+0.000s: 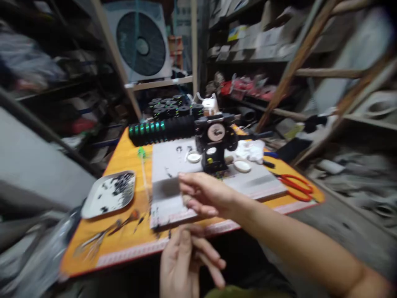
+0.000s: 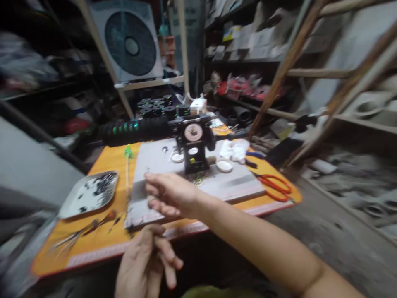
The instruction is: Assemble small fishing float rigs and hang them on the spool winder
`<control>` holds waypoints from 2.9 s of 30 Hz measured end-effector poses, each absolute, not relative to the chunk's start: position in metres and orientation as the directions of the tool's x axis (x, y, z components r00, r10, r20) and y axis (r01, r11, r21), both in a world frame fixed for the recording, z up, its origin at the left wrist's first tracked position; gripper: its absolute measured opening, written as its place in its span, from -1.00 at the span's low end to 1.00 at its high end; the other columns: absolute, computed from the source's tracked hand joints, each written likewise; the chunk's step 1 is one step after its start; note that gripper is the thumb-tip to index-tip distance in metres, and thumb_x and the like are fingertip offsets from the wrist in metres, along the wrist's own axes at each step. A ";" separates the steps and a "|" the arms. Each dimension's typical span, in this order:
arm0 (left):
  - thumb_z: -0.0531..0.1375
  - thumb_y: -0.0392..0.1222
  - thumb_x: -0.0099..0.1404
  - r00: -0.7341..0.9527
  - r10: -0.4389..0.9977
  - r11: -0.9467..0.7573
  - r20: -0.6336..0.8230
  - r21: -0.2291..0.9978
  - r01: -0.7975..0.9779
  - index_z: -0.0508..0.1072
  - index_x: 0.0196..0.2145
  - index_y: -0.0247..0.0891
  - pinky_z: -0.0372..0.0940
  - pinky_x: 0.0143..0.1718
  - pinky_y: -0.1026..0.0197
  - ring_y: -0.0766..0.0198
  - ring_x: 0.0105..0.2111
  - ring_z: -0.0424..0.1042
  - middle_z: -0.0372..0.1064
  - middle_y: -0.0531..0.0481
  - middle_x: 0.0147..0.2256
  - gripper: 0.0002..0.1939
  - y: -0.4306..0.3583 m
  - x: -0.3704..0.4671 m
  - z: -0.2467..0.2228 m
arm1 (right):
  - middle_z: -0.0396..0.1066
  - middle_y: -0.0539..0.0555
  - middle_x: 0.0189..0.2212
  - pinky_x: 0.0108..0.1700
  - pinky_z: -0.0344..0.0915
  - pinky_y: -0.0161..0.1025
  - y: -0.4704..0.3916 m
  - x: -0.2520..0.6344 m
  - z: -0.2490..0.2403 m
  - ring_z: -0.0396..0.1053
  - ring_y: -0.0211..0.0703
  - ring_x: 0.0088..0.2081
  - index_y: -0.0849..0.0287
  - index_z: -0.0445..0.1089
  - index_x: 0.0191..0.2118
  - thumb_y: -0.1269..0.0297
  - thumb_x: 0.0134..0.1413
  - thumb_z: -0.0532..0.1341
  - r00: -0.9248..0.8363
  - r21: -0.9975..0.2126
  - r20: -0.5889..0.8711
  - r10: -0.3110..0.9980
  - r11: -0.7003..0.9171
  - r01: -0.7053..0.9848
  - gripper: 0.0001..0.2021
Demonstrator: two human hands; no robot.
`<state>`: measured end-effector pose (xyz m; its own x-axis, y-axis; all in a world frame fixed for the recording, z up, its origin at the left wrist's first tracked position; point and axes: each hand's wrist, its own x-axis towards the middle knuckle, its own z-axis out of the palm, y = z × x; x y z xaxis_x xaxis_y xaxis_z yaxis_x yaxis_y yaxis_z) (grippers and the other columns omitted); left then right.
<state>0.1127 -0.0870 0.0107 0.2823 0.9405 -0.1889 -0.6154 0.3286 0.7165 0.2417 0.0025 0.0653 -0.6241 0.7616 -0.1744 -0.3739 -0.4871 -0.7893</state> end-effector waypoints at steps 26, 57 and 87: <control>-0.06 -0.12 0.48 0.389 0.920 0.357 -0.056 0.532 -0.768 0.29 -0.26 -0.34 0.32 -0.73 0.43 0.27 -0.68 0.51 0.50 -0.02 -0.62 -0.73 -0.096 0.104 -0.021 | 0.31 -0.06 -0.54 -0.69 0.11 -0.50 -0.037 0.253 0.026 0.17 -0.44 -0.66 0.18 0.30 -0.21 -0.01 0.19 0.19 -0.682 -0.978 -0.209 0.701 -0.145 0.151 -0.68; -0.15 -0.15 0.50 0.470 0.880 0.419 -0.070 0.584 -0.695 0.27 -0.15 -0.33 0.31 -0.69 0.40 0.44 -0.77 0.35 0.52 -0.08 -0.47 -0.73 -0.105 0.082 -0.026 | 0.16 -0.14 -0.63 -0.73 -0.03 -0.57 -0.056 0.236 0.008 -0.01 -0.49 -0.69 0.18 0.30 -0.27 0.09 0.17 0.26 -0.540 -0.871 -0.227 0.810 -0.417 -0.260 -0.75; 0.04 -0.13 0.43 0.056 0.998 0.039 0.006 0.640 -0.768 0.14 -0.27 -0.15 -0.20 -0.68 0.43 0.52 -0.77 -0.13 0.13 0.23 -0.68 -0.88 -0.135 0.101 -0.028 | 0.26 -0.15 -0.71 -0.71 0.09 -0.56 -0.070 0.208 0.010 0.03 -0.53 -0.82 0.21 0.32 -0.23 0.17 0.28 0.16 -0.627 -0.621 -0.182 0.758 -0.583 -0.524 -0.81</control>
